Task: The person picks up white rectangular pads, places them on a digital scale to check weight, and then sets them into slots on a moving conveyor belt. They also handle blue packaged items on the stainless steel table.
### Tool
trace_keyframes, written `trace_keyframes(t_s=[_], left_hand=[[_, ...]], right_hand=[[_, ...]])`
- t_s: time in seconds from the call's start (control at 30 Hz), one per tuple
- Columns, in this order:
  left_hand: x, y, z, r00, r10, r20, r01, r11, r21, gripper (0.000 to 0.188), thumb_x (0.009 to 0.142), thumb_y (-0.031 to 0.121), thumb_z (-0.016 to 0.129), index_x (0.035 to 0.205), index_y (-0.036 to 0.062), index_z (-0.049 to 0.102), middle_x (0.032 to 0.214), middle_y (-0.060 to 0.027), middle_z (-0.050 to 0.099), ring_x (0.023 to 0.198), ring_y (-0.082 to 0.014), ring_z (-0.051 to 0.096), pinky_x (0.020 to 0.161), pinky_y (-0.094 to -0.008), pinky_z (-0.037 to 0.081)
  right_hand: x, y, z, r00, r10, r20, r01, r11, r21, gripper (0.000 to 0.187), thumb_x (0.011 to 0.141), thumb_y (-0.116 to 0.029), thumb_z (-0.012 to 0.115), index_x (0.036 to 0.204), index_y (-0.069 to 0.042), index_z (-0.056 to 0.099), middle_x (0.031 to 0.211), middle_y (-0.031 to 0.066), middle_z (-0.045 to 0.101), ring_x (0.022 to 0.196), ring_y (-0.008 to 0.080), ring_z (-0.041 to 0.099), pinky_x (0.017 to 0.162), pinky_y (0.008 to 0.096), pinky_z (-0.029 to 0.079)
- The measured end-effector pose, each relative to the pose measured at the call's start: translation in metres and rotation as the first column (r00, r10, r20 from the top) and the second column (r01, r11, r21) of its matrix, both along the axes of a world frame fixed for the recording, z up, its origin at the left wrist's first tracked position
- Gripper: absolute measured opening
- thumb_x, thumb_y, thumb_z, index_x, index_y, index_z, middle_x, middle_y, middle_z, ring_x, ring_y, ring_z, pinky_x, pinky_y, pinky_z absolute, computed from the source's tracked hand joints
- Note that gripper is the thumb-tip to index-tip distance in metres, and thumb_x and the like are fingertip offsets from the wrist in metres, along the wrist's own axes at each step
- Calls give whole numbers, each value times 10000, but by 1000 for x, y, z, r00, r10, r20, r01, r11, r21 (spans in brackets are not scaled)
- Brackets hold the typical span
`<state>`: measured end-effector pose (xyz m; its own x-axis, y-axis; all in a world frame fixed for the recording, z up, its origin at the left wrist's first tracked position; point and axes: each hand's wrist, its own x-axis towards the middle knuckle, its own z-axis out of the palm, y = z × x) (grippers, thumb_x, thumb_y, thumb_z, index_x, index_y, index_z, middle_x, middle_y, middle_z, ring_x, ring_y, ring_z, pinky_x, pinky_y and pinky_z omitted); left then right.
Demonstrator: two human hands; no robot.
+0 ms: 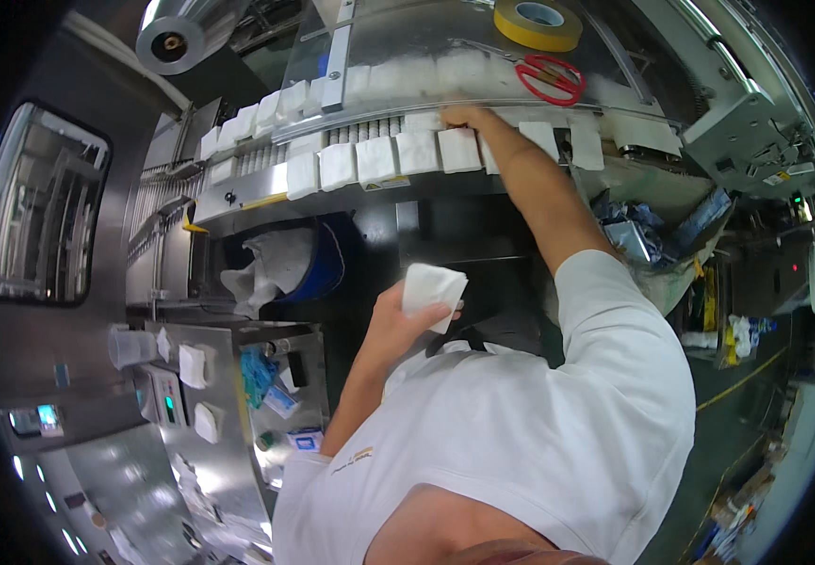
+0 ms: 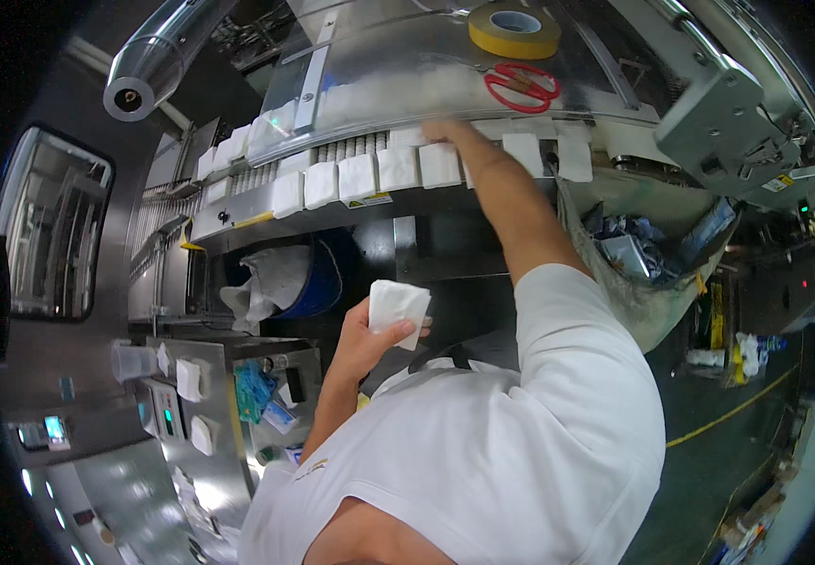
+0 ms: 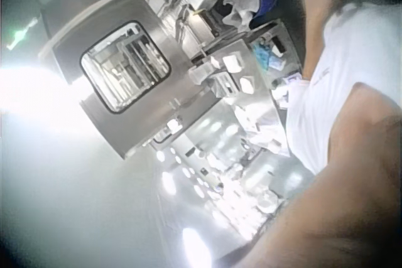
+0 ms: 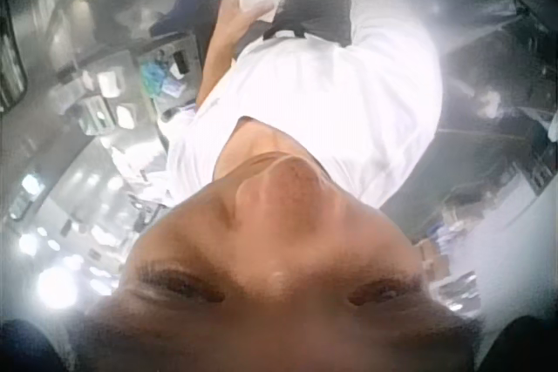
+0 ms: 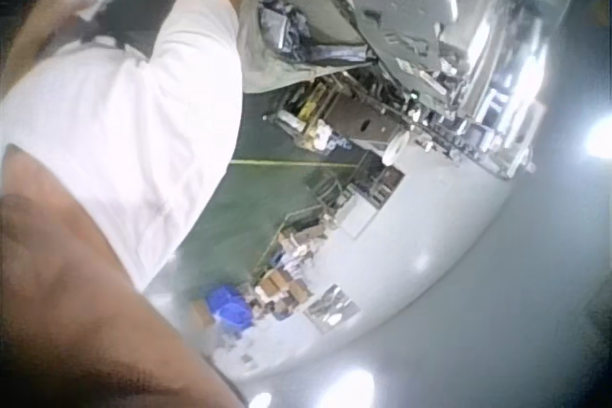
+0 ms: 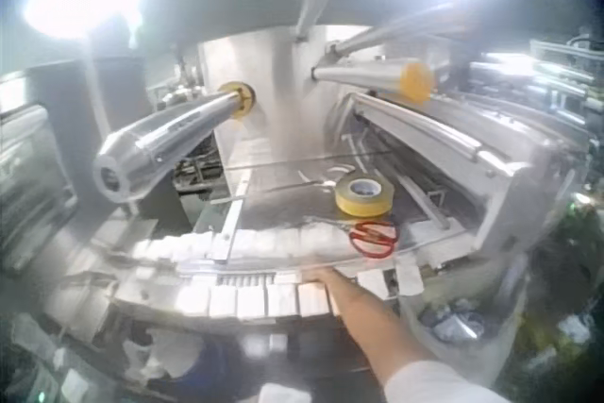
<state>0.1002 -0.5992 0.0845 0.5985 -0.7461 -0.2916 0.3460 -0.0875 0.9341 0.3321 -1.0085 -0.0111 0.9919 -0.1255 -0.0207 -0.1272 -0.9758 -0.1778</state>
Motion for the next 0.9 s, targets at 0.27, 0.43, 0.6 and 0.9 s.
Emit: trace_keyframes(t_s=[0.27,0.43,0.6,0.9], left_hand=[[63,6,-24,986,-166,-31,163,985,-61,388,920,81,756,1270,-18,623,1082,-151,745,920,-219,747,822,-348,599],[42,-47,-28,893,-450,23,450,891,-63,458,941,180,760,1324,2,581,1151,-143,726,1026,-253,739,912,-374,585],[6,-102,-28,768,-640,-18,640,768,2,445,971,198,721,1338,2,564,1187,-123,704,1065,-247,720,944,-377,576],[-142,-236,-5,809,-578,-106,579,815,-18,367,1019,232,661,1306,11,605,1130,-73,678,1040,-180,676,935,-356,575]], right_hand=[[-170,57,49,884,-296,362,-85,660,747,271,993,-178,544,1145,8,671,1010,121,723,903,242,678,843,413,547],[-296,146,72,987,-26,160,-139,368,919,356,966,-131,674,1290,7,619,1191,98,689,1109,177,644,996,335,504],[-391,130,77,948,-282,145,-27,382,924,235,917,-127,735,1112,-3,692,992,53,714,904,131,648,814,292,524],[-581,34,60,753,-654,75,-52,55,997,201,1001,-133,674,1147,-6,622,994,13,663,898,75,600,791,264,505]])
